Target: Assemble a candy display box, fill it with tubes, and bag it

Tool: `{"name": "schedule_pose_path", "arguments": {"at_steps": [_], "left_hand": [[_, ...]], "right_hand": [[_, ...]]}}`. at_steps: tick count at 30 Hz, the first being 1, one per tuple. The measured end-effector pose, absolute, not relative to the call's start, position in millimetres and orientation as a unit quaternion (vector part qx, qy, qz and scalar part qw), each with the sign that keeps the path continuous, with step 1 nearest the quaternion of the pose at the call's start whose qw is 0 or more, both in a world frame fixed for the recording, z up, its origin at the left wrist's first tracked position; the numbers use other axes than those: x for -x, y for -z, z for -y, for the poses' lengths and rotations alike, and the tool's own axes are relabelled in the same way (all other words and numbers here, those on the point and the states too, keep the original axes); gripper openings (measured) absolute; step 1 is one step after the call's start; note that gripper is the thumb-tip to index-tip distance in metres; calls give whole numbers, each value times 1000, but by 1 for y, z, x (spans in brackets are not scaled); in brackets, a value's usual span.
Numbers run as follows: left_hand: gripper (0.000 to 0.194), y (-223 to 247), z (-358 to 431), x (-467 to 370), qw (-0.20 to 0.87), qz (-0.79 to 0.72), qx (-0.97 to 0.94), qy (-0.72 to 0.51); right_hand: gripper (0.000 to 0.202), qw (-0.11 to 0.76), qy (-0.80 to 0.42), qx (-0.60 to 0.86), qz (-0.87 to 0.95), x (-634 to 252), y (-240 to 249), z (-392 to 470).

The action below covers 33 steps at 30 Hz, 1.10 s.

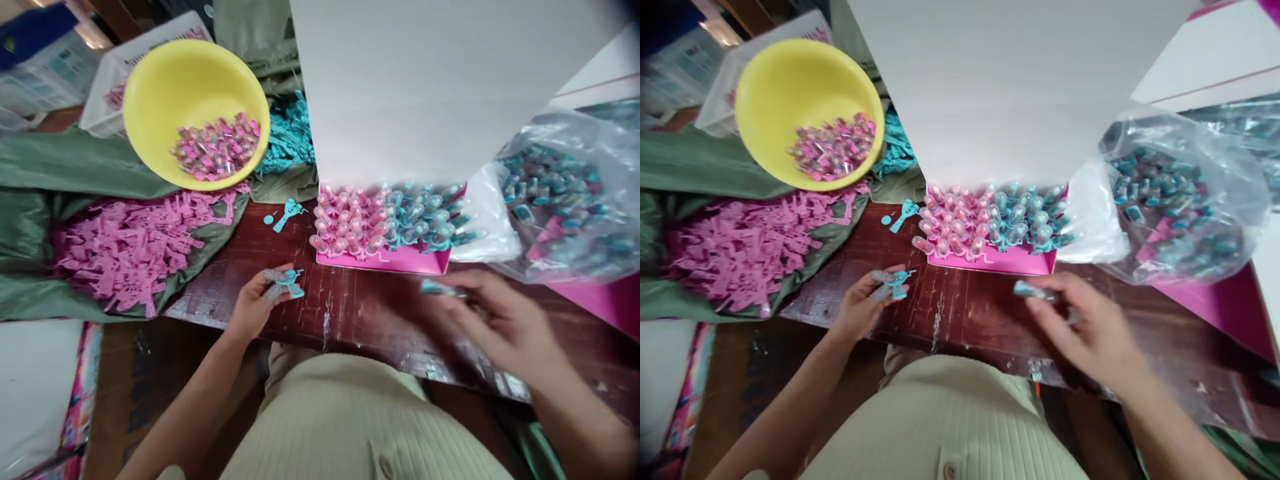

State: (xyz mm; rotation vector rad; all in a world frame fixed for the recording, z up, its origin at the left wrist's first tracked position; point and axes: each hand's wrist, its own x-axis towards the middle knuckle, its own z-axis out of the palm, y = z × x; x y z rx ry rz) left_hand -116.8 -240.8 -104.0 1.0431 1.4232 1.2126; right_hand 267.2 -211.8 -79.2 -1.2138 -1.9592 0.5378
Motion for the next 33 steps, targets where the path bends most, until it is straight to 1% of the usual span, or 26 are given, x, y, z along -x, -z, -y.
{"name": "schedule_pose_path", "arguments": {"at_steps": [1,3,5,6,7,8,9,10,11,12,15,16,17,18,20,22,23,24,25,27,28,29,30,33], "left_hand": [[31,110,245,111,532,-561,-382,-506],[34,116,254,98,598,-524,-337,-505],[38,117,262,84,604,-540,-354,-467],[40,117,265,78,590,-558,-377,-446],[46,115,267,71,574,-571,-403,-427],[58,114,269,66,563,-577,-425,-412],[69,112,269,61,563,-573,-440,-402],[76,109,269,57,574,-562,-445,-397],[77,107,268,53,592,-550,-443,-389],[73,104,267,50,610,-539,-441,-377],[43,93,260,37,645,-499,-480,-322],[38,90,257,31,650,-479,-510,-297],[38,87,255,25,650,-458,-541,-275],[43,85,253,19,647,-437,-568,-259],[65,84,248,7,648,-410,-590,-253],[89,84,244,-1,666,-412,-557,-278],[95,85,242,-3,680,-423,-524,-289],[95,86,239,-5,695,-440,-486,-295],[88,86,237,-7,706,-460,-451,-293],[60,85,234,-11,723,-494,-404,-266],[49,83,232,-14,732,-502,-389,-246],[44,82,231,-18,743,-503,-379,-225],[46,80,229,-22,754,-500,-373,-206],[62,73,226,-31,756,-503,-392,-151]], "right_hand": [[22,369,-261,432,781,-250,83,220],[22,357,-345,361,789,-224,96,230],[23,359,-386,312,790,-208,110,236],[25,361,-397,294,791,-204,115,238],[27,364,-400,285,791,-201,119,238],[28,366,-395,286,792,-201,121,237],[30,368,-385,296,793,-201,121,234],[30,366,-372,309,795,-202,120,231],[30,362,-360,319,799,-203,118,227],[29,356,-351,322,804,-204,116,222],[28,348,-339,308,818,-208,105,209],[27,344,-340,301,822,-210,101,205],[26,338,-344,292,826,-213,97,202],[26,328,-352,282,830,-217,92,199],[26,298,-371,265,839,-228,85,195],[27,280,-373,267,843,-244,81,195],[27,280,-365,279,843,-254,82,196],[28,285,-357,294,840,-263,83,197],[28,293,-350,311,834,-272,86,199],[29,310,-349,347,813,-286,94,203],[30,319,-354,363,801,-290,98,205],[31,330,-361,376,787,-293,102,206],[31,342,-369,386,773,-294,105,207],[31,389,-386,395,737,-294,106,204]]}}
